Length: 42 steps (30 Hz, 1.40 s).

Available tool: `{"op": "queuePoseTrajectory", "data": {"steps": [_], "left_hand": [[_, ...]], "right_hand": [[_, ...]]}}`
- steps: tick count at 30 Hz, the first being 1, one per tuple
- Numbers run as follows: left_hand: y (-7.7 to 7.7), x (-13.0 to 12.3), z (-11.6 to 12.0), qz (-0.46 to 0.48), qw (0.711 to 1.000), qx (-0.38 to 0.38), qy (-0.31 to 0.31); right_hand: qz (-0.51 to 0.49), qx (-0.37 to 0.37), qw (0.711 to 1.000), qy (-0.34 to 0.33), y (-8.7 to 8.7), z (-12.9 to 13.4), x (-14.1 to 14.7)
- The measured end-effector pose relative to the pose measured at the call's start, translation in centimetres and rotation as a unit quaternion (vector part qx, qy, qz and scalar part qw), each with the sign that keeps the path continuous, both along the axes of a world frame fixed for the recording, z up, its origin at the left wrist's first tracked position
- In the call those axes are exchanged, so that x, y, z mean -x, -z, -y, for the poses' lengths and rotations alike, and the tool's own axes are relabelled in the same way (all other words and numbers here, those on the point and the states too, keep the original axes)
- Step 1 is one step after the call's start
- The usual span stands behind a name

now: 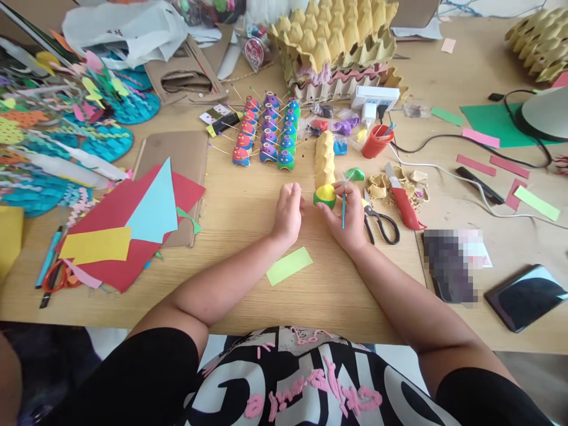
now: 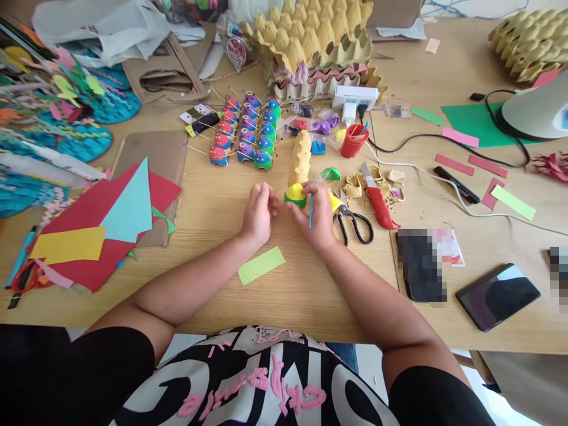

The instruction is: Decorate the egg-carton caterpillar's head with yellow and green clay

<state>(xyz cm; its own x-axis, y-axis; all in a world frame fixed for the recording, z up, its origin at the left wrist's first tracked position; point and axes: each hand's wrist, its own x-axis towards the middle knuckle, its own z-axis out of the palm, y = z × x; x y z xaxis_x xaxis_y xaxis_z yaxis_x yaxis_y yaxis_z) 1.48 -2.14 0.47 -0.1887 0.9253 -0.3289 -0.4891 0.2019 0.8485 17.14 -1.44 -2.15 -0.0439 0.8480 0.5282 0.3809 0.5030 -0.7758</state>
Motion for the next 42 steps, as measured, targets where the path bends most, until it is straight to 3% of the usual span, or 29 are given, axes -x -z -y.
{"op": "queuePoseTrajectory", "data": {"steps": [2,5,11,16,19,23,27,31,34,36,39,42], "left_hand": [[0.6,0.5,-0.3,-0.076,0.991,-0.094,-0.062],[1.3,1.1,-0.9,-0.102,0.977,-0.167,-0.085],[1.5,1.2,-1.1,-0.142,0.974,-0.156,-0.08],[1.3,1.2,-1.1,-0.157,0.973,-0.15,-0.081],[1.1,1.1,-1.3,-0.152,0.973,-0.143,-0.101],[1.7,0.9,-1.6,-0.171,0.96,-0.196,-0.1],[3.0,1.2,-2.2,-0.205,0.95,-0.208,-0.108],[4.3,1.5,-3.0,-0.237,0.938,-0.228,-0.105],[4.7,1.6,-3.5,-0.236,0.94,-0.22,-0.109],[4.9,1.6,-3.8,-0.216,0.948,-0.205,-0.114],[5.1,1.7,-4.2,-0.192,0.955,-0.196,-0.116],[5.4,1.8,-4.5,-0.187,0.955,-0.198,-0.118]], "right_hand": [[0.024,-0.004,1.0,-0.01,0.0,0.3,0.0],[0.079,-0.025,0.997,-0.011,0.2,0.9,0.4],[0.18,-0.01,0.983,0.018,0.7,1.9,1.5],[0.206,-0.009,0.978,0.025,0.4,2.1,1.5],[0.188,-0.038,0.981,0.029,0.3,2.0,1.4],[0.151,-0.114,0.981,0.034,0.4,1.8,1.4],[0.163,-0.162,0.973,-0.034,0.1,1.9,1.3],[0.223,-0.12,0.958,-0.137,-2.0,2.7,1.3],[0.271,-0.078,0.939,-0.195,-3.8,4.7,1.4],[0.304,-0.076,0.931,-0.187,-4.2,6.9,1.4],[0.318,-0.084,0.924,-0.194,-3.4,11.1,0.9],[0.382,-0.073,0.882,-0.265,-1.9,14.6,0.3]]}}
